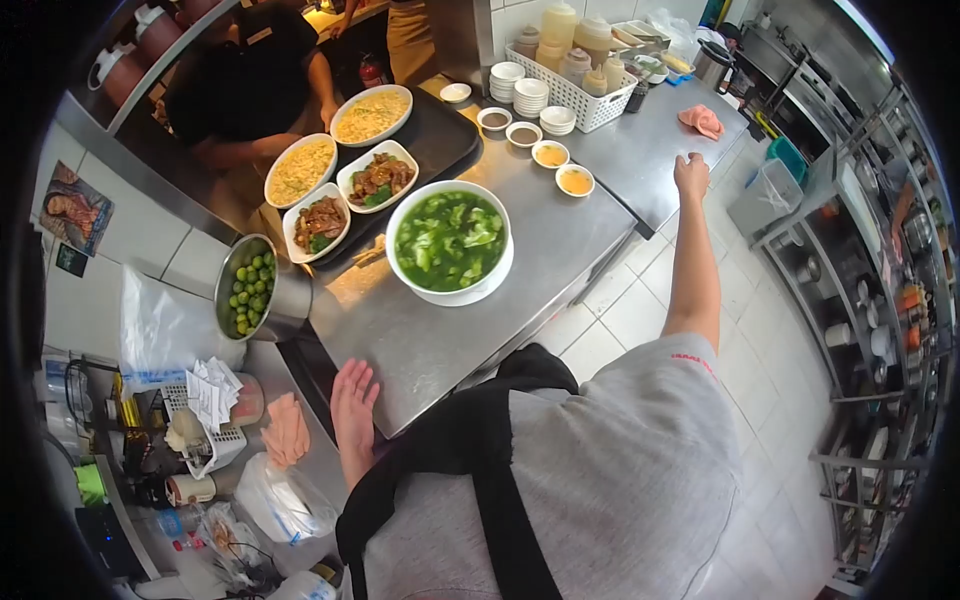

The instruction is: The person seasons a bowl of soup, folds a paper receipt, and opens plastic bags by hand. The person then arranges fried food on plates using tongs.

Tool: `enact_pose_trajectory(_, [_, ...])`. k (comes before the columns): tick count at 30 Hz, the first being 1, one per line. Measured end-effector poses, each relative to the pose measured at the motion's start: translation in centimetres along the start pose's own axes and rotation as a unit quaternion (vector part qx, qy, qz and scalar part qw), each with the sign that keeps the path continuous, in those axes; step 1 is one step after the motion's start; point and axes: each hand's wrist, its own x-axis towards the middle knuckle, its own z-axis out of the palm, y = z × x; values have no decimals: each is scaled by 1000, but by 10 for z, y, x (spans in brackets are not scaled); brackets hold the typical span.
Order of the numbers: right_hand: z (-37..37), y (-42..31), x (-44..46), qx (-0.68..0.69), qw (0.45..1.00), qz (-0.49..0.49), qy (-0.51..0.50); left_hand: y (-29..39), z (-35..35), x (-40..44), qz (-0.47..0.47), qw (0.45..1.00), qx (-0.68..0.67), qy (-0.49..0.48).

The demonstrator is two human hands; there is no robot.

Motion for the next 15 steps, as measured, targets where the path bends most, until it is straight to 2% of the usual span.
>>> enact_pose_trajectory(4, [35,42,59,-18,997,-24,-64,-19,64,34,-11,997,41,-58])
enact_pose_trajectory(7, [57,61,109,-18,994,-76,-72,-46,120,62,-50,998,32,-9])
enact_pose_trajectory(8, [93,94,147,-18,987,-141,-76,-53,132,68,-33,998,40,19])
enact_pose_trajectory(9, [124,113,176,-66,980,-189,-5,-61,145,74,-18,998,46,47])
enact_pose_trajectory(10, [150,137,209,-58,927,-351,119,-68,157,78,-5,996,54,76])
enact_pose_trajectory(11, [135,120,208,75,960,-266,42,-72,168,80,25,992,53,110])
enact_pose_trajectory(12, [136,110,217,42,992,-118,-13,-75,171,84,39,985,95,136])
enact_pose_trajectory(13, [141,103,224,4,997,35,-67,-78,171,87,51,976,139,161])
enact_pose_trajectory(15, [151,92,234,-85,994,35,-52,-75,171,89,41,973,136,183])
